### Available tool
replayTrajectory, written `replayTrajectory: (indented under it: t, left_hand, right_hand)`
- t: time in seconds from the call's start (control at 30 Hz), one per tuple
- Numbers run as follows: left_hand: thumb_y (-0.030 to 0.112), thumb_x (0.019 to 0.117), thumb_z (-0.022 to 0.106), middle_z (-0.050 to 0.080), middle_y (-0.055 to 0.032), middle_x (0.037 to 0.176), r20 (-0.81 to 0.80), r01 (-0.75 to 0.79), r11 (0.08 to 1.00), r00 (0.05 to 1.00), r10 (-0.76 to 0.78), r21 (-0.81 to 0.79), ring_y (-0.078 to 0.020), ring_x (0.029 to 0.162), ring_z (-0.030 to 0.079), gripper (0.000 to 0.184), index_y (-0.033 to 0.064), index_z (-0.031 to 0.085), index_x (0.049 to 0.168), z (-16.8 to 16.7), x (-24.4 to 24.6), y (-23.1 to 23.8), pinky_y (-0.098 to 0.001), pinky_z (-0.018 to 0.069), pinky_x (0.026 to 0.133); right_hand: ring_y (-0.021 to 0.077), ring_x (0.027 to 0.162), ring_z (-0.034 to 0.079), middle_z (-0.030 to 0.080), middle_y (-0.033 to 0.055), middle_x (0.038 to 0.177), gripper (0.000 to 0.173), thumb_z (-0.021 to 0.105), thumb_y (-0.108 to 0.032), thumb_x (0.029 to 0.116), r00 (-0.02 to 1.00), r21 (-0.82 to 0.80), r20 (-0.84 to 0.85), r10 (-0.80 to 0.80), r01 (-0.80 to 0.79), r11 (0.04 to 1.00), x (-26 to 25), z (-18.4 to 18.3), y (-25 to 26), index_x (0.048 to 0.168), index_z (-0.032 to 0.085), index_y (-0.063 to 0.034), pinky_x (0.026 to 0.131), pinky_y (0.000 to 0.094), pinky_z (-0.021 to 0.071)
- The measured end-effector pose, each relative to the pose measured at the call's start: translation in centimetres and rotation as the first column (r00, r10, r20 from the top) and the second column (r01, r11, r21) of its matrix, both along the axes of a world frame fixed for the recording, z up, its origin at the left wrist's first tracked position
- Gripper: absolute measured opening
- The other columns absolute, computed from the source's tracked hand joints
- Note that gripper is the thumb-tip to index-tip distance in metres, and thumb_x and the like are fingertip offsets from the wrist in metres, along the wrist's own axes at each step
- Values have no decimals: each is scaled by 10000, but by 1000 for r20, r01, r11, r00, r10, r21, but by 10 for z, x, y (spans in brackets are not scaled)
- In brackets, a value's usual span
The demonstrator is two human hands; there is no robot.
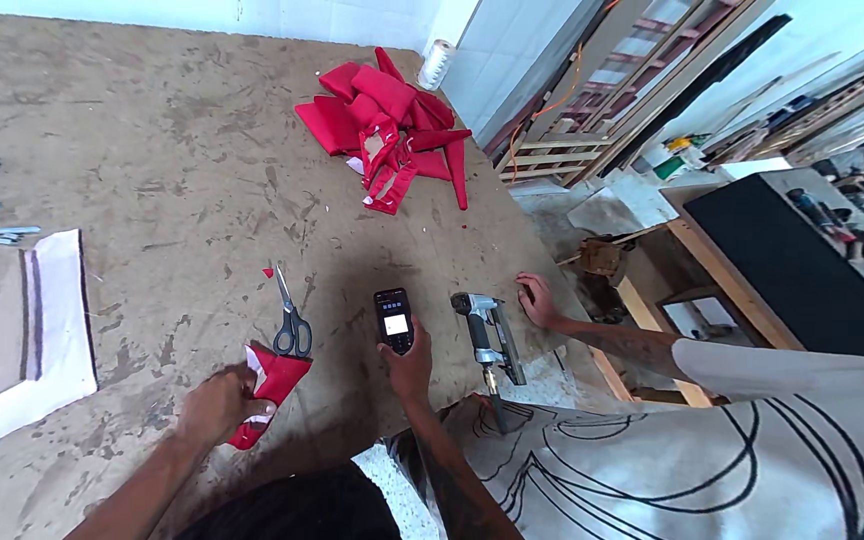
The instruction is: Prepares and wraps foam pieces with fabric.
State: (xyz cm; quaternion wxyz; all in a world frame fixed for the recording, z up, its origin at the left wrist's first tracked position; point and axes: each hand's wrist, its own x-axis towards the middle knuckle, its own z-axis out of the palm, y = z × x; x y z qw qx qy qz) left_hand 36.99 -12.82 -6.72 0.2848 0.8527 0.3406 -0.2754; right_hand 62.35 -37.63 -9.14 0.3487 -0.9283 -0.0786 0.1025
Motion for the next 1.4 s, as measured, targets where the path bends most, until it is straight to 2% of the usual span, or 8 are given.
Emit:
replayTrajectory:
  t: [0.47,0.73,0.87,1.0,1.13,1.23,1.33,1.4]
  left_hand:
    - [735,762,727,714,-93,1065,-11,-12,1000,1000,12,-7,-332,996,691,597,191,711,1007,2,-1,-3,-638,553,814]
    - [733,758,735,710,-75,1074,-17,-19,1000,1000,19,-5,-314,991,690,582,204,707,998,3,-1,-3,-635,553,810]
    - [727,779,720,711,-69,1060,-15,-24,1000,1000,24,-4,-312,978,692,569,204,703,1004,10,1,-4,-632,555,804]
    - [719,790,718,707,-49,1066,-26,-35,999,999,35,2,-281,981,687,550,210,707,999,16,0,-5,-600,562,821]
    - [697,823,704,706,-54,1080,-22,-12,1000,1000,12,-20,-282,1001,686,528,209,707,1024,18,1,-2,-595,563,835]
    - [676,850,692,709,-78,1093,-7,-6,999,1000,6,-40,-308,1022,688,522,195,712,1052,19,-1,0,-620,555,854]
    - [679,882,649,706,-88,1118,4,14,999,1000,-14,-41,-318,1044,684,528,188,707,1066,20,-5,1,-615,553,867]
    - [660,910,624,701,-104,1142,26,29,998,999,-28,-50,-333,1074,676,518,176,705,1076,21,-4,3,-625,545,879]
  right_hand:
    - [315,1270,577,535,183,1435,1048,910,-356,737,998,-12,44,41,-41,999,-3,-3,-4,1593,346,-138,1033,496,520]
    - [319,1279,573,521,176,1464,995,885,-409,767,995,-37,-53,89,-91,995,-1,4,-5,1578,375,-140,1044,506,511]
    - [354,1372,492,522,180,1478,801,740,-566,867,988,-48,8,153,-153,987,25,35,-32,1487,523,-108,1119,565,435]
    - [441,1272,546,578,252,1359,598,761,-391,896,977,-100,205,-52,74,992,80,49,-89,1372,610,-61,1046,658,446]
    - [515,1219,548,491,317,1421,849,891,-314,761,983,-272,118,-143,170,947,117,22,-110,1483,499,-98,955,712,469]
    - [544,1275,492,383,354,1491,892,915,-219,718,980,-279,93,-174,193,940,127,17,-101,1493,491,-99,979,697,469]
    - [516,1250,514,501,344,1380,743,905,-251,706,981,-253,105,-161,183,950,123,28,-100,1349,612,-21,988,700,451]
    - [492,1164,585,615,317,1243,565,836,-261,802,983,-211,86,-163,178,961,102,62,-91,1263,651,9,961,714,452]
